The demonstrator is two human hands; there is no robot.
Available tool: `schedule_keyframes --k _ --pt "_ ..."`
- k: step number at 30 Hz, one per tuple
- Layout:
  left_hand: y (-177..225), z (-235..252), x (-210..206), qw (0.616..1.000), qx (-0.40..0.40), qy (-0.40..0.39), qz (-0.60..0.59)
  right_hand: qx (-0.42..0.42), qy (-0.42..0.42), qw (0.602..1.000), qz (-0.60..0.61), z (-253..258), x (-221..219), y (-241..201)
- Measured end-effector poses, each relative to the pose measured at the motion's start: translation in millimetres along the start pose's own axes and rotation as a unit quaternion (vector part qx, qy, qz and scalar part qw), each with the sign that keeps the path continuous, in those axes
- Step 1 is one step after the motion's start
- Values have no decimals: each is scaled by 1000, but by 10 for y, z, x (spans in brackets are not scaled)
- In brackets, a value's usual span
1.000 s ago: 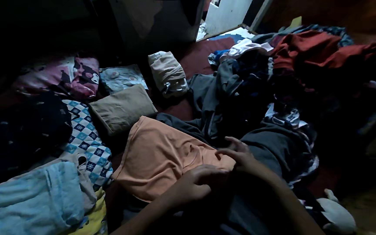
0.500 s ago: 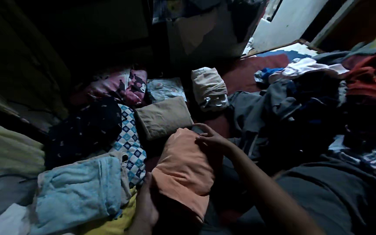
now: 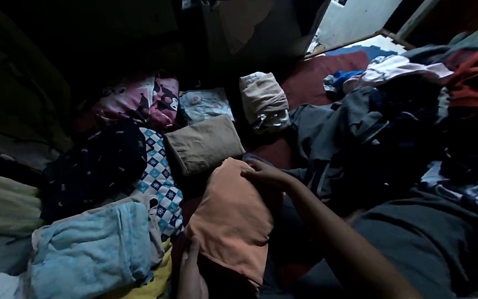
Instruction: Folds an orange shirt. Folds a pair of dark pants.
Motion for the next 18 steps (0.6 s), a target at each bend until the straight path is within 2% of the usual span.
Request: schedule_keyframes --k 3,6,8,11,14,16,18 --pt "186 5 -93 999 28 -22 -24 -22 -23 999 -1 -4 38 -47" --pt "301 88 -230 997 56 35 -28 -18 -29 999 -32 -35 35 -201" --pt "379 150 -287 996 43 67 -38 11 0 996 -84 -74 26 -239" --pt "639 305 -307 996 -26 86 21 95 89 988 -84 -170 66 -299" --pt "1039 666 -259 979 -155 68 118 151 170 973 -30 -189 166 -621" --pt "1329 1016 -258 957 -221 78 172 199 213 956 -9 8 316 -757" --pt "1538 1489 -276 943 -252 75 205 194 221 956 22 338 469 -837"
Point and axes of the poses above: each hand's wrist, its own z-axis towards the middle knuckle, its own x-axis out of the back of the hand, y = z × x, the point moved 1 cm from there along z, towards the middle knuckle, and after that the axes turned 13 degrees about -y, right-handed, at the moved point
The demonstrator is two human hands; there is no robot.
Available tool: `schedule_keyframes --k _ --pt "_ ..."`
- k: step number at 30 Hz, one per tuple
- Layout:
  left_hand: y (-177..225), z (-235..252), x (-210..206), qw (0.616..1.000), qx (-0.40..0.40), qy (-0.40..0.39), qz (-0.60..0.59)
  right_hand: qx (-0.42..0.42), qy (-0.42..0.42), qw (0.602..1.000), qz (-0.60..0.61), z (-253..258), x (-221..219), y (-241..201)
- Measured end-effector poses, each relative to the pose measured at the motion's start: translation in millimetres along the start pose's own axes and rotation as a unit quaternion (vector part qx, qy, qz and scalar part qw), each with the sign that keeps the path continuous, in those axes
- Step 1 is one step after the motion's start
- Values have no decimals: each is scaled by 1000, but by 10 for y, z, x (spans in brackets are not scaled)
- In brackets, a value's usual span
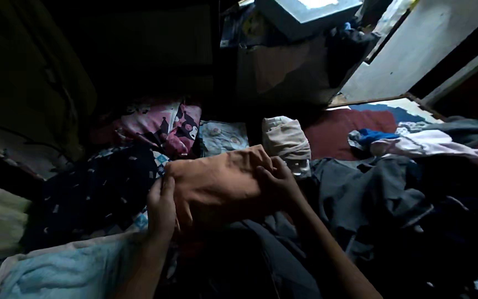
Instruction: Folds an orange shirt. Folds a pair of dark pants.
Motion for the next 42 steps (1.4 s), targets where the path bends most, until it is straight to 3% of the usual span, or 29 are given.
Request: schedule_keyframes --k 3,6,11,16,18,21,23,25,26,28,30,32,35,37,39,42 --pt "-547 746 -152 996 38 -65 47 -98 -51 994 -17 553 -84 562" --pt "-1000 995 -242 976 130 -110 134 -153 -111 982 24 710 -158 1111" --pt "-972 786 -322 973 139 -88 159 -88 -154 978 108 481 3 1206" --pt "-888 828 -300 981 113 -36 152 -88 -97 991 20 422 58 932" --pt "-867 685 -265 989 80 -23 126 -102 -64 992 -34 198 123 937" --pt "-684 171 -281 998 -50 5 30 -98 -28 988 -119 -523 376 1026" --pt "-549 -390 -386 991 -116 -63 14 -109 4 980 -167 -1182 596 1166" --pt "-603 -957 -525 954 -176 -233 68 -118 96 969 -196 -1798 837 1261" --pt "-664 -1198 -628 914 -228 -318 109 -123 167 960 -189 -2038 964 1251" --pt "-800 -1464 -853 786 -423 -411 183 -119 344 919 -148 -2353 1199 1198" --pt "-800 -1555 -1046 684 -522 -480 172 -135 488 856 -107 -2540 1388 1213" --pt "-740 -1581 -1155 672 -492 -527 167 -187 520 831 -66 -2650 1507 1267" --pt "-564 -1540 -1174 723 -358 -561 185 -280 422 858 -92 -2579 1555 1331" --pt "-563 -1523 -1148 736 -324 -561 199 -368 327 858 -145 -2449 1510 1306" --pt "-575 -1523 -1126 719 -314 -579 221 -448 259 836 -183 -2319 1474 1334" --pt "-558 -1521 -1121 694 -314 -603 236 -488 247 817 -183 -2224 1474 1388"
Point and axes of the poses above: each hand's wrist, its own z-axis towards the middle knuckle, its own x-axis out of the back of the hand, y = z × x, the point moved 1 cm from there along z, towards the middle knuckle, and after that the axes turned 13 degrees about -y, right-handed, at the moved point
